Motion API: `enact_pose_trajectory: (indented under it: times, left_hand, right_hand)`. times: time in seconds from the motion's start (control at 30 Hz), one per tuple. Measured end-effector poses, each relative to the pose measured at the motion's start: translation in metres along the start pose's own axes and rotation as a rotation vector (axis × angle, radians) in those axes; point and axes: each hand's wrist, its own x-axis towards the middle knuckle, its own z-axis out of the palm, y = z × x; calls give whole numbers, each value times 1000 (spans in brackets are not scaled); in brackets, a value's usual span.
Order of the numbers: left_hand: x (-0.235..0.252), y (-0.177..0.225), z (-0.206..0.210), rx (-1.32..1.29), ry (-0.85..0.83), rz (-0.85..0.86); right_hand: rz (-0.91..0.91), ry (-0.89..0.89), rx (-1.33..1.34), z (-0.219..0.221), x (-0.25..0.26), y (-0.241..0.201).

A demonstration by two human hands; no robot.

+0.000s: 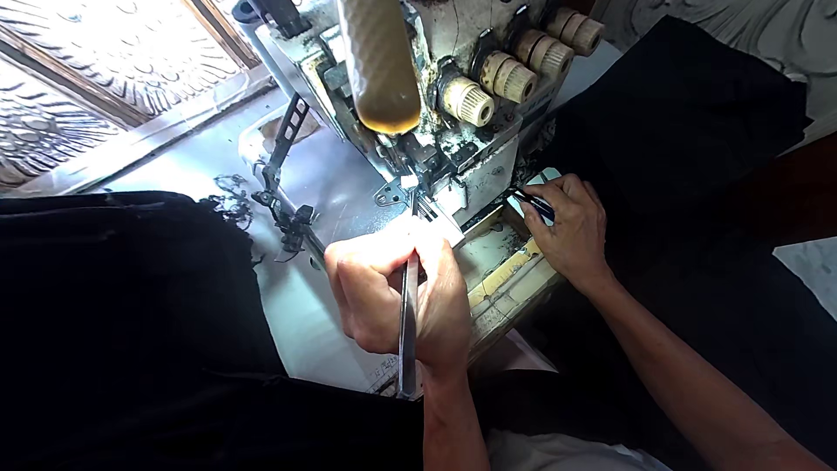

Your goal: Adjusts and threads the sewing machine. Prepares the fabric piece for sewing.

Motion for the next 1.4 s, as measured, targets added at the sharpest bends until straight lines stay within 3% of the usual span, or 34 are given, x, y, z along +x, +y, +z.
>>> enact_pose_trajectory:
  times: [1.4]
  left_hand:
    - [-7,-7,1,26,1,120]
  right_hand:
    - [6,5,-1,1,1,0]
